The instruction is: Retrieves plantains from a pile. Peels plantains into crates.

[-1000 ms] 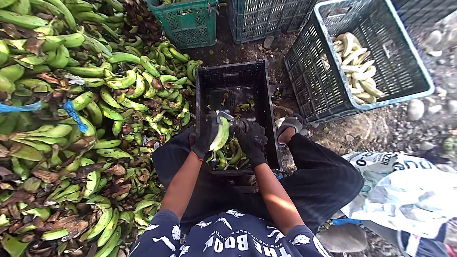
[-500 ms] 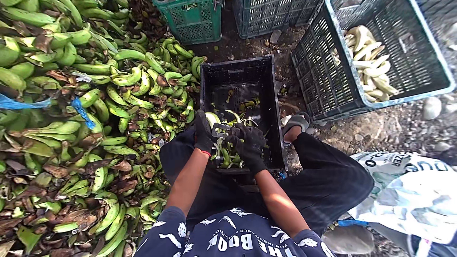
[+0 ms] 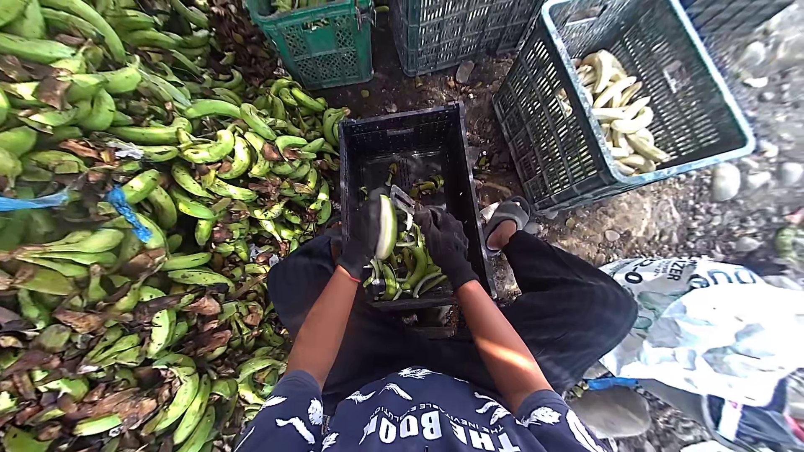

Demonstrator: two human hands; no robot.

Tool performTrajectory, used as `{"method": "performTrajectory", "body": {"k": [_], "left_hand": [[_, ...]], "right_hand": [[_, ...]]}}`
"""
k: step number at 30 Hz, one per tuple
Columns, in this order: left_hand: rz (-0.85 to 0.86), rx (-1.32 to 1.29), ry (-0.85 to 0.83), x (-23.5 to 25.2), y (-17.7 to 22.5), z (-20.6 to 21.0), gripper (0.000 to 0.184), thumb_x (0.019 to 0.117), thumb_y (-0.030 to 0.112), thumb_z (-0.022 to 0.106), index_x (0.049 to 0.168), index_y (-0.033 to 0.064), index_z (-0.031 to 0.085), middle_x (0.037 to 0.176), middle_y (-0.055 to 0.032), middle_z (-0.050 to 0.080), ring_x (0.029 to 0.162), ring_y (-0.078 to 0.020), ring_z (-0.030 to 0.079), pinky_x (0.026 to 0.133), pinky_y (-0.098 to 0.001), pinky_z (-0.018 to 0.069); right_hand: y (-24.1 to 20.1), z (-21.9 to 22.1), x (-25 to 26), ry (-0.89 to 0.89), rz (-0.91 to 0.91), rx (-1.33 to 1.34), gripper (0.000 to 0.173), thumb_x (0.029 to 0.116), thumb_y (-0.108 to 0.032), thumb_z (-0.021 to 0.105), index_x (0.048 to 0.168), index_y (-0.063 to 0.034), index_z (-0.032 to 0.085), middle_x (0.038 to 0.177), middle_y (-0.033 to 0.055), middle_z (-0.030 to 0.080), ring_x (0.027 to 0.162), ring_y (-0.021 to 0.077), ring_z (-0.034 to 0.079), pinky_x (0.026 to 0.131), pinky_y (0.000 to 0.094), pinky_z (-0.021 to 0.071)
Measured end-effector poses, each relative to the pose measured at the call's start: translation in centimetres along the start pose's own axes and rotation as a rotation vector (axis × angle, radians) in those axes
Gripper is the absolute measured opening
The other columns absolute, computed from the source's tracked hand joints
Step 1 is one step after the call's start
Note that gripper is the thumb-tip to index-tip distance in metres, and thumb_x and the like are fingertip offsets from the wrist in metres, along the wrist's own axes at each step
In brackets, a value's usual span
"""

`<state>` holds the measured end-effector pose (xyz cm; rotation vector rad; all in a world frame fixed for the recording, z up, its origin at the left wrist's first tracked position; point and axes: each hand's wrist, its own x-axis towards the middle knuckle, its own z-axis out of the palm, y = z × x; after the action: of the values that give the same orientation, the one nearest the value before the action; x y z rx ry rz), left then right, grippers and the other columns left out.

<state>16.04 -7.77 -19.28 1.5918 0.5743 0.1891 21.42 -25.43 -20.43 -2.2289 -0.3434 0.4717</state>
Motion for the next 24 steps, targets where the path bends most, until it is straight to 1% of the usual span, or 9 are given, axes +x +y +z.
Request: {"method": "performTrajectory", "body": {"k": [3,5,8,11,13,16,19,22,24], "left_hand": [[-0.191,-0.688,0.039,1.2,-1.1,-1.0,0.053,0.1097,0.049,0.022,0.118,0.0101,0.056,0.087,-0.0063,0.065,0.074,-0.0152,0.065,0.065,-0.0343,0.0585],[-0.407,-0.886,0.025,1.0,-0.4,-1.3,0.047,0.1075,0.050,0.028,0.100,0.0136,0.056,0.072,-0.0017,0.061,0.056,-0.0106,0.060,0.050,-0.0258,0.0540],[-0.546,-1.012,-0.069,0.8,-0.7,-1.9,0.047,0.1070,0.047,0.029,0.095,0.0104,0.057,0.069,-0.0031,0.061,0.052,-0.0112,0.060,0.046,-0.0236,0.0526],[-0.463,-0.837,0.007,0.9,-1.0,-1.4,0.043,0.1082,0.045,0.030,0.099,0.0116,0.055,0.072,-0.0035,0.061,0.056,-0.0129,0.060,0.049,-0.0279,0.0540],[-0.309,-0.655,0.099,0.8,-1.2,-0.8,0.039,0.1094,0.044,0.036,0.117,0.0103,0.054,0.083,-0.0061,0.063,0.068,-0.0157,0.065,0.061,-0.0345,0.0586],[-0.118,-0.322,0.167,0.2,-2.2,-0.6,0.053,0.1112,0.043,0.030,0.145,0.0069,0.048,0.124,-0.0114,0.063,0.107,-0.0147,0.063,0.093,-0.0367,0.0552],[-0.045,-0.237,0.188,0.0,-2.0,-0.6,0.053,0.1125,0.040,0.025,0.140,0.0025,0.050,0.118,-0.0135,0.063,0.102,-0.0144,0.064,0.090,-0.0350,0.0567],[0.023,0.114,0.133,-0.4,-0.9,-0.4,0.051,0.1131,0.031,0.025,0.142,-0.0035,0.049,0.128,-0.0212,0.061,0.116,-0.0209,0.061,0.102,-0.0367,0.0508],[0.067,0.450,0.030,-1.4,0.6,-0.1,0.050,0.1118,0.031,0.028,0.138,-0.0031,0.053,0.123,-0.0261,0.063,0.114,-0.0336,0.063,0.100,-0.0523,0.0488]], "right_hand": [[1.1,1.7,-0.5,0.072,-0.225,-0.167,0.064,0.0930,-0.065,0.055,0.143,-0.0257,0.060,0.131,0.0219,0.062,0.123,0.0460,0.055,0.095,0.0689,0.0433],[1.9,3.0,-1.0,0.165,-0.426,-0.227,0.072,0.0864,-0.070,0.057,0.140,-0.0229,0.064,0.126,0.0207,0.065,0.123,0.0458,0.055,0.101,0.0695,0.0359],[2.2,4.0,-1.1,0.302,-0.562,-0.233,0.074,0.0851,-0.074,0.053,0.134,-0.0207,0.069,0.117,0.0178,0.067,0.115,0.0422,0.059,0.099,0.0676,0.0373],[0.6,2.7,-1.6,0.142,-0.353,-0.249,0.064,0.0880,-0.068,0.057,0.135,-0.0254,0.068,0.119,0.0192,0.067,0.114,0.0443,0.059,0.092,0.0677,0.0415],[-0.8,1.9,-1.3,-0.036,-0.122,-0.208,0.051,0.0962,-0.058,0.056,0.138,-0.0289,0.064,0.124,0.0202,0.064,0.117,0.0454,0.057,0.086,0.0686,0.0444],[-0.7,2.4,-1.2,-0.010,-0.075,-0.210,0.051,0.0980,-0.059,0.050,0.135,-0.0275,0.065,0.118,0.0208,0.065,0.111,0.0450,0.059,0.080,0.0663,0.0467],[0.3,3.0,-1.4,0.103,-0.210,-0.313,0.074,0.0917,-0.071,0.046,0.150,-0.0263,0.054,0.127,0.0281,0.062,0.117,0.0521,0.057,0.083,0.0697,0.0458],[0.2,2.6,-1.4,0.056,-0.123,-0.205,0.062,0.0988,-0.063,0.042,0.141,-0.0223,0.061,0.123,0.0242,0.065,0.115,0.0478,0.059,0.084,0.0698,0.0463],[-0.3,1.8,-1.3,-0.063,0.014,-0.042,0.059,0.1052,-0.063,0.033,0.132,-0.0202,0.065,0.116,0.0163,0.069,0.108,0.0378,0.065,0.083,0.0658,0.0505]]}}
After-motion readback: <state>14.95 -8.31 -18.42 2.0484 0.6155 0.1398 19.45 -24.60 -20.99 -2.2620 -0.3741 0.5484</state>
